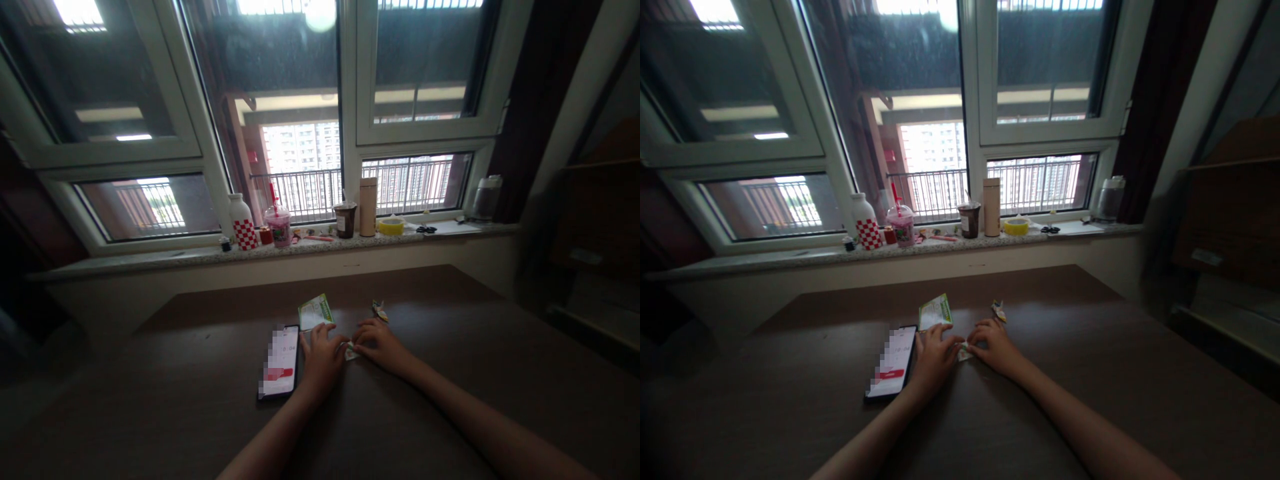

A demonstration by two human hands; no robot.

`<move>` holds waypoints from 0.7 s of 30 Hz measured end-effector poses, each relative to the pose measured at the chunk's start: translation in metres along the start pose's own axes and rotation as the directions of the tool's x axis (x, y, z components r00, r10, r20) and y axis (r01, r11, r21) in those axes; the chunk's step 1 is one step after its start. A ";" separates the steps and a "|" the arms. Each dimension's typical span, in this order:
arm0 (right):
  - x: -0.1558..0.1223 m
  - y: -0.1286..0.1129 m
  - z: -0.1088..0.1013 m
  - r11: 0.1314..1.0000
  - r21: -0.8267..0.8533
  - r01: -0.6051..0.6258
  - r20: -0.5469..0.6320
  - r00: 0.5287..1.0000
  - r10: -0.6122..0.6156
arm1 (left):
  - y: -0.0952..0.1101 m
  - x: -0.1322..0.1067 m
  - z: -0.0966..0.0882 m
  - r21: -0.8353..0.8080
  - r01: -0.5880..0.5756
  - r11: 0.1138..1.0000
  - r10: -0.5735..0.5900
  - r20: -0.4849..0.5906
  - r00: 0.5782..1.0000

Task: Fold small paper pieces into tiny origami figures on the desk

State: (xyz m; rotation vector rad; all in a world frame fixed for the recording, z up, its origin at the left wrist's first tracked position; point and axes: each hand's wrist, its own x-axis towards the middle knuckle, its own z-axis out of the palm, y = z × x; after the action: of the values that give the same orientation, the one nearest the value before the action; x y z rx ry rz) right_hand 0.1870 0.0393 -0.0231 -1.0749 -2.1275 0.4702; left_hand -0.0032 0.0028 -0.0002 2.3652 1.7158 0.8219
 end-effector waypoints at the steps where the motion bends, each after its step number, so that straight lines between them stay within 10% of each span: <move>1: 0.001 0.001 0.001 1.000 0.002 -0.014 -0.004 1.000 0.014 | 0.000 0.000 0.000 0.002 0.000 1.000 0.000 0.003 1.000; 12: 0.003 -0.003 0.005 0.987 -0.034 -0.155 -0.083 0.985 0.152 | 0.003 0.004 0.000 -0.007 0.071 0.997 -0.070 0.059 0.996; 21: -0.003 -0.010 0.001 0.994 -0.108 -0.020 -0.067 0.998 0.013 | -0.001 0.006 0.003 0.028 0.034 0.999 -0.035 0.056 0.998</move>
State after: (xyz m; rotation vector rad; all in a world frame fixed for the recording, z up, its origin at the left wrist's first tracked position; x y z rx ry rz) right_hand 0.1819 0.0307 -0.0191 -1.1541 -2.1070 0.3249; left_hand -0.0013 0.0097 -0.0006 2.3450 1.7517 0.7237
